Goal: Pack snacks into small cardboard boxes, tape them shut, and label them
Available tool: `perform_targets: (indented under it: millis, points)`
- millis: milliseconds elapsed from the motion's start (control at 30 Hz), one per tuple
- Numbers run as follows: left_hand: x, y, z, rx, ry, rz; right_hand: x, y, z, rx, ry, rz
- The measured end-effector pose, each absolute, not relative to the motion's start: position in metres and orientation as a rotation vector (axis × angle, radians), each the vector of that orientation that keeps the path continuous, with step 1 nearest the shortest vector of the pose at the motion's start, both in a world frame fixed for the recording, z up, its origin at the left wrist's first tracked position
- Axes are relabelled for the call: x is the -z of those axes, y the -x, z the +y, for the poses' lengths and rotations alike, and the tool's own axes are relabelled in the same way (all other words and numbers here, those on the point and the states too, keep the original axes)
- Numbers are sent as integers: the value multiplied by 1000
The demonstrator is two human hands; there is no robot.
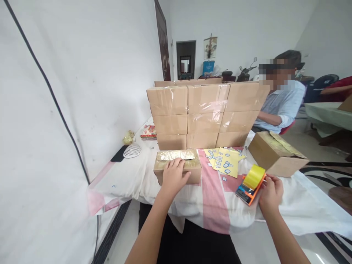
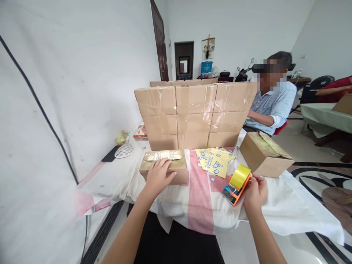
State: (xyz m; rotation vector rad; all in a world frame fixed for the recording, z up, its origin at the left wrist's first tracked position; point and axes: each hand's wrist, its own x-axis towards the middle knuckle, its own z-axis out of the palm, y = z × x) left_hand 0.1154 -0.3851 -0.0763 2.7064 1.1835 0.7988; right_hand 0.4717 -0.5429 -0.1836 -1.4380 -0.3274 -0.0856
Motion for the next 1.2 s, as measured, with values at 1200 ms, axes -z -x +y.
perform_targets:
  millis: [1200]
  points:
    - [81,-128,-385,-805,-2775,1237,180,-456,-554,-363,1399,-508]
